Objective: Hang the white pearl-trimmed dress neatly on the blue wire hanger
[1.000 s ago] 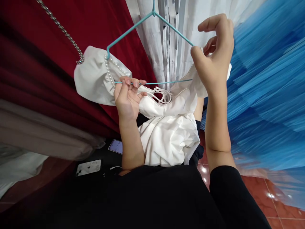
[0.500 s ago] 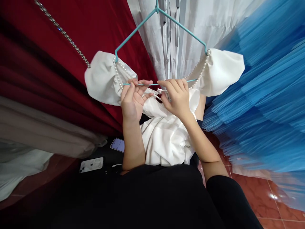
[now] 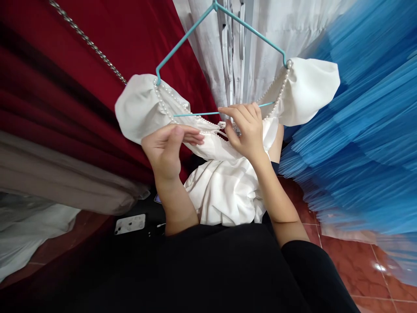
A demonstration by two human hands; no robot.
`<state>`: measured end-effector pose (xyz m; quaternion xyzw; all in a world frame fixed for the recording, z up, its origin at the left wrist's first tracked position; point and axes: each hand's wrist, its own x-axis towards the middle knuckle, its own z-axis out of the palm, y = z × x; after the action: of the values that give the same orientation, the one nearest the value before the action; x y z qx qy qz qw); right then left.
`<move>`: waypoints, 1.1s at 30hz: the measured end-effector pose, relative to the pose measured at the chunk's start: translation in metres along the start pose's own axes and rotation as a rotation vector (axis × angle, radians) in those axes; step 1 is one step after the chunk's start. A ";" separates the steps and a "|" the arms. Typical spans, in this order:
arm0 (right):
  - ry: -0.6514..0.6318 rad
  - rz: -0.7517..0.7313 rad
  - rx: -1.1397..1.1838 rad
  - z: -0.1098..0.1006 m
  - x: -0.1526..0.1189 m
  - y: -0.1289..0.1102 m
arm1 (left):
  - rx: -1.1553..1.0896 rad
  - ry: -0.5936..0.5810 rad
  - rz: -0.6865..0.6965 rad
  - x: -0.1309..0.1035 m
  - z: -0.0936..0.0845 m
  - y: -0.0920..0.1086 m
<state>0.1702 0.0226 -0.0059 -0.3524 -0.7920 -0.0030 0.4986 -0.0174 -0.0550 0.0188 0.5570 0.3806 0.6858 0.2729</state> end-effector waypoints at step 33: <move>-0.146 -0.083 -0.017 -0.012 0.008 -0.005 | -0.036 0.270 0.018 0.041 -0.035 -0.096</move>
<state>0.1749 0.0191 0.0087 -0.3225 -0.8401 -0.0048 0.4361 -0.0655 0.0240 -0.0412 0.4580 0.3962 0.7639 0.2229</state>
